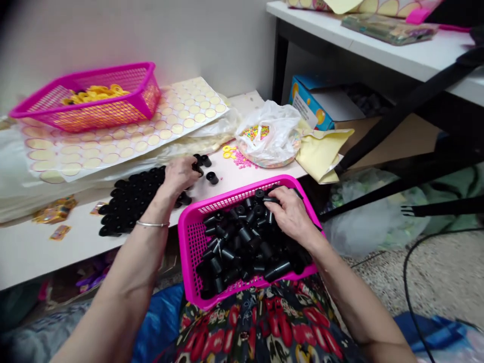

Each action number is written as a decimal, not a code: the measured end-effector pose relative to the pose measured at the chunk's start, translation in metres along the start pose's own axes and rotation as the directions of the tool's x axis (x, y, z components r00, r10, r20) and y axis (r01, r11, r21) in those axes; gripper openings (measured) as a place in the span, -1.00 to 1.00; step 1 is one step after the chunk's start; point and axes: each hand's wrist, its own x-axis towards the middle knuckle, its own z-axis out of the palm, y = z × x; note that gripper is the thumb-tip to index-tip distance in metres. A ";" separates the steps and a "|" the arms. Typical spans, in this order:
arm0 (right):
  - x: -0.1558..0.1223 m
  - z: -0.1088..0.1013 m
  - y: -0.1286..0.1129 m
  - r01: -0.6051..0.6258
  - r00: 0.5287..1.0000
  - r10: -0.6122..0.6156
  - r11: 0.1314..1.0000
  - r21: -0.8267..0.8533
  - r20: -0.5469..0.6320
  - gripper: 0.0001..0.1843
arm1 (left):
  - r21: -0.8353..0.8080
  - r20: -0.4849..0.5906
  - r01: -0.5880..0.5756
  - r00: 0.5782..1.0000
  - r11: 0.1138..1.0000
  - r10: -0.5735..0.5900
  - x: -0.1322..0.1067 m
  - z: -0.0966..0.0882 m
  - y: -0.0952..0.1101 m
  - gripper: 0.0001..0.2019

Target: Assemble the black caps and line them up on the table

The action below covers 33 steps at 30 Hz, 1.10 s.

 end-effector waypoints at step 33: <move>0.004 0.013 -0.007 -0.333 0.940 0.162 0.622 0.709 0.300 -0.68 | -0.833 0.445 0.461 0.887 -0.307 0.125 -0.113 0.006 0.091 -0.73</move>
